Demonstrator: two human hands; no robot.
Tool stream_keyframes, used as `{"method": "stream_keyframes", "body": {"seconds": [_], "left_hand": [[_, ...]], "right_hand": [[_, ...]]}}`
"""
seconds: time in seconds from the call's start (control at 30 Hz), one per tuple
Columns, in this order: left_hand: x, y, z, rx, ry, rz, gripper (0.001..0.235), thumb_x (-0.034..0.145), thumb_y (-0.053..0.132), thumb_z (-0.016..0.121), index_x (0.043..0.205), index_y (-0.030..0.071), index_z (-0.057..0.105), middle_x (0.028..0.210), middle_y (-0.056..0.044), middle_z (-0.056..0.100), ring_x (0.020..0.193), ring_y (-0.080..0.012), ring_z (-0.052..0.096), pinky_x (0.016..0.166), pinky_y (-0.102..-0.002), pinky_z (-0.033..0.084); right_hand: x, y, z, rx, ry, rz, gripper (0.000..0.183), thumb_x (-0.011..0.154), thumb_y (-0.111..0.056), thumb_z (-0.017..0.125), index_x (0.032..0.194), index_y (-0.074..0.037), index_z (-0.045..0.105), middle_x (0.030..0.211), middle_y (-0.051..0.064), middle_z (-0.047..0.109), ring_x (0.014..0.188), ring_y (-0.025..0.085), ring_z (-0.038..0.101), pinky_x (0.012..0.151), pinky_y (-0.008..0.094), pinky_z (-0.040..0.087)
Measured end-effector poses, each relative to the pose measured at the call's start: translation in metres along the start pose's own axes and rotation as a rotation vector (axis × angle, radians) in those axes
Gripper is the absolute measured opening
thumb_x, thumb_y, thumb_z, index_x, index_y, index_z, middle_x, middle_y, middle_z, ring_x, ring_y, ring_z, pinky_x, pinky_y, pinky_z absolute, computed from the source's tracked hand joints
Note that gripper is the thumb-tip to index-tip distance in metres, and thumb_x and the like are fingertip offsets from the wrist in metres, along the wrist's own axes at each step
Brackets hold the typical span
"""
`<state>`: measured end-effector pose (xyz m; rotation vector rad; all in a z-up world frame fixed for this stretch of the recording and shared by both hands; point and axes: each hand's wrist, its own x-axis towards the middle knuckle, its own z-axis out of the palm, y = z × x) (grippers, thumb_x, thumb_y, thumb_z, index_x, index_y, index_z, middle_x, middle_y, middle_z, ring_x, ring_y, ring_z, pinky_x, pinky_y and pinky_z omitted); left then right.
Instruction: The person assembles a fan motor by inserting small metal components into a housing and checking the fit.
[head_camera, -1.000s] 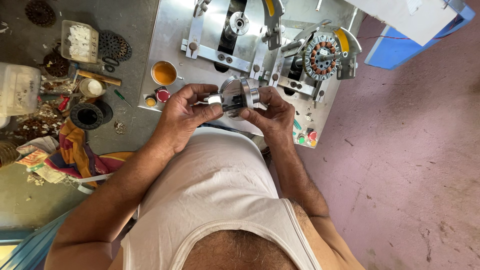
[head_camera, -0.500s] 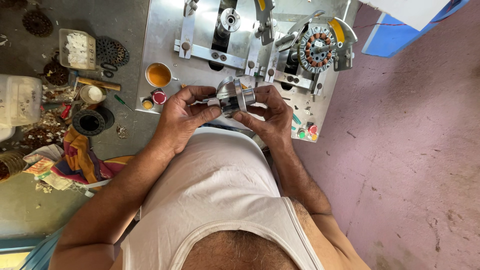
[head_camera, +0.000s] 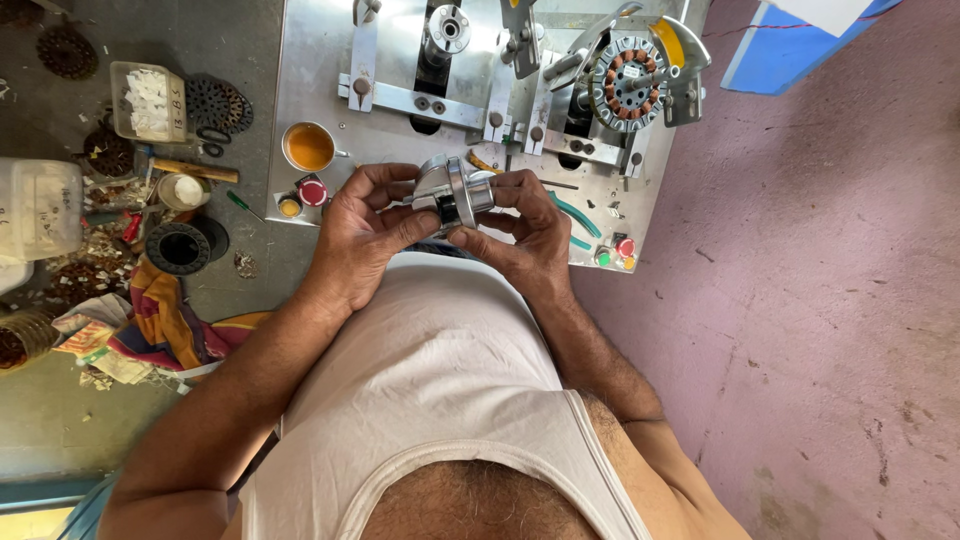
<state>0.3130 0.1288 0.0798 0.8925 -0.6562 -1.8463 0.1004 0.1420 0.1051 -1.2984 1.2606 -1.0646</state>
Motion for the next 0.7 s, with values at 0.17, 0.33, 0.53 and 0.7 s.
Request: {"method": "stream_keyframes", "body": {"seconds": [0.17,0.33,0.53,0.7], "left_hand": [[-0.002,0.001,0.001,0.008,-0.002,-0.009,0.054,0.085,-0.001,0.081,0.132,0.003,0.055,0.12,-0.015,0.068,0.111,-0.0206,0.07,0.097,-0.034,0.063],[-0.004,0.0,0.002,0.01,0.003,-0.026,0.054,0.084,-0.001,0.081,0.131,0.003,0.054,0.12,-0.015,0.068,0.111,-0.0204,0.07,0.097,-0.035,0.064],[-0.004,-0.006,-0.003,-0.124,0.0,-0.07,0.055,0.084,-0.003,0.08,0.132,0.003,0.055,0.119,-0.016,0.07,0.109,-0.022,0.071,0.093,-0.038,0.065],[-0.001,-0.017,-0.011,-0.311,-0.033,-0.134,0.046,0.088,-0.004,0.079,0.13,0.002,0.06,0.122,-0.016,0.07,0.109,-0.0239,0.072,0.094,-0.041,0.065]], "right_hand": [[-0.003,0.005,-0.001,0.015,-0.002,-0.003,0.042,0.08,-0.014,0.092,0.113,0.0,0.07,0.119,0.01,0.063,0.116,0.018,0.069,0.095,0.036,0.064],[-0.005,0.006,0.0,-0.007,0.002,-0.013,0.043,0.08,-0.014,0.092,0.112,0.001,0.069,0.119,0.01,0.063,0.116,0.018,0.07,0.094,0.036,0.064],[-0.005,-0.014,0.003,-0.142,-0.029,-0.058,0.05,0.079,-0.021,0.092,0.116,0.001,0.068,0.12,0.01,0.062,0.115,0.019,0.07,0.093,0.035,0.064],[0.0,-0.051,-0.004,-0.374,-0.174,-0.158,0.057,0.08,-0.033,0.088,0.121,0.0,0.067,0.12,0.013,0.067,0.114,0.022,0.073,0.093,0.037,0.064]]}}
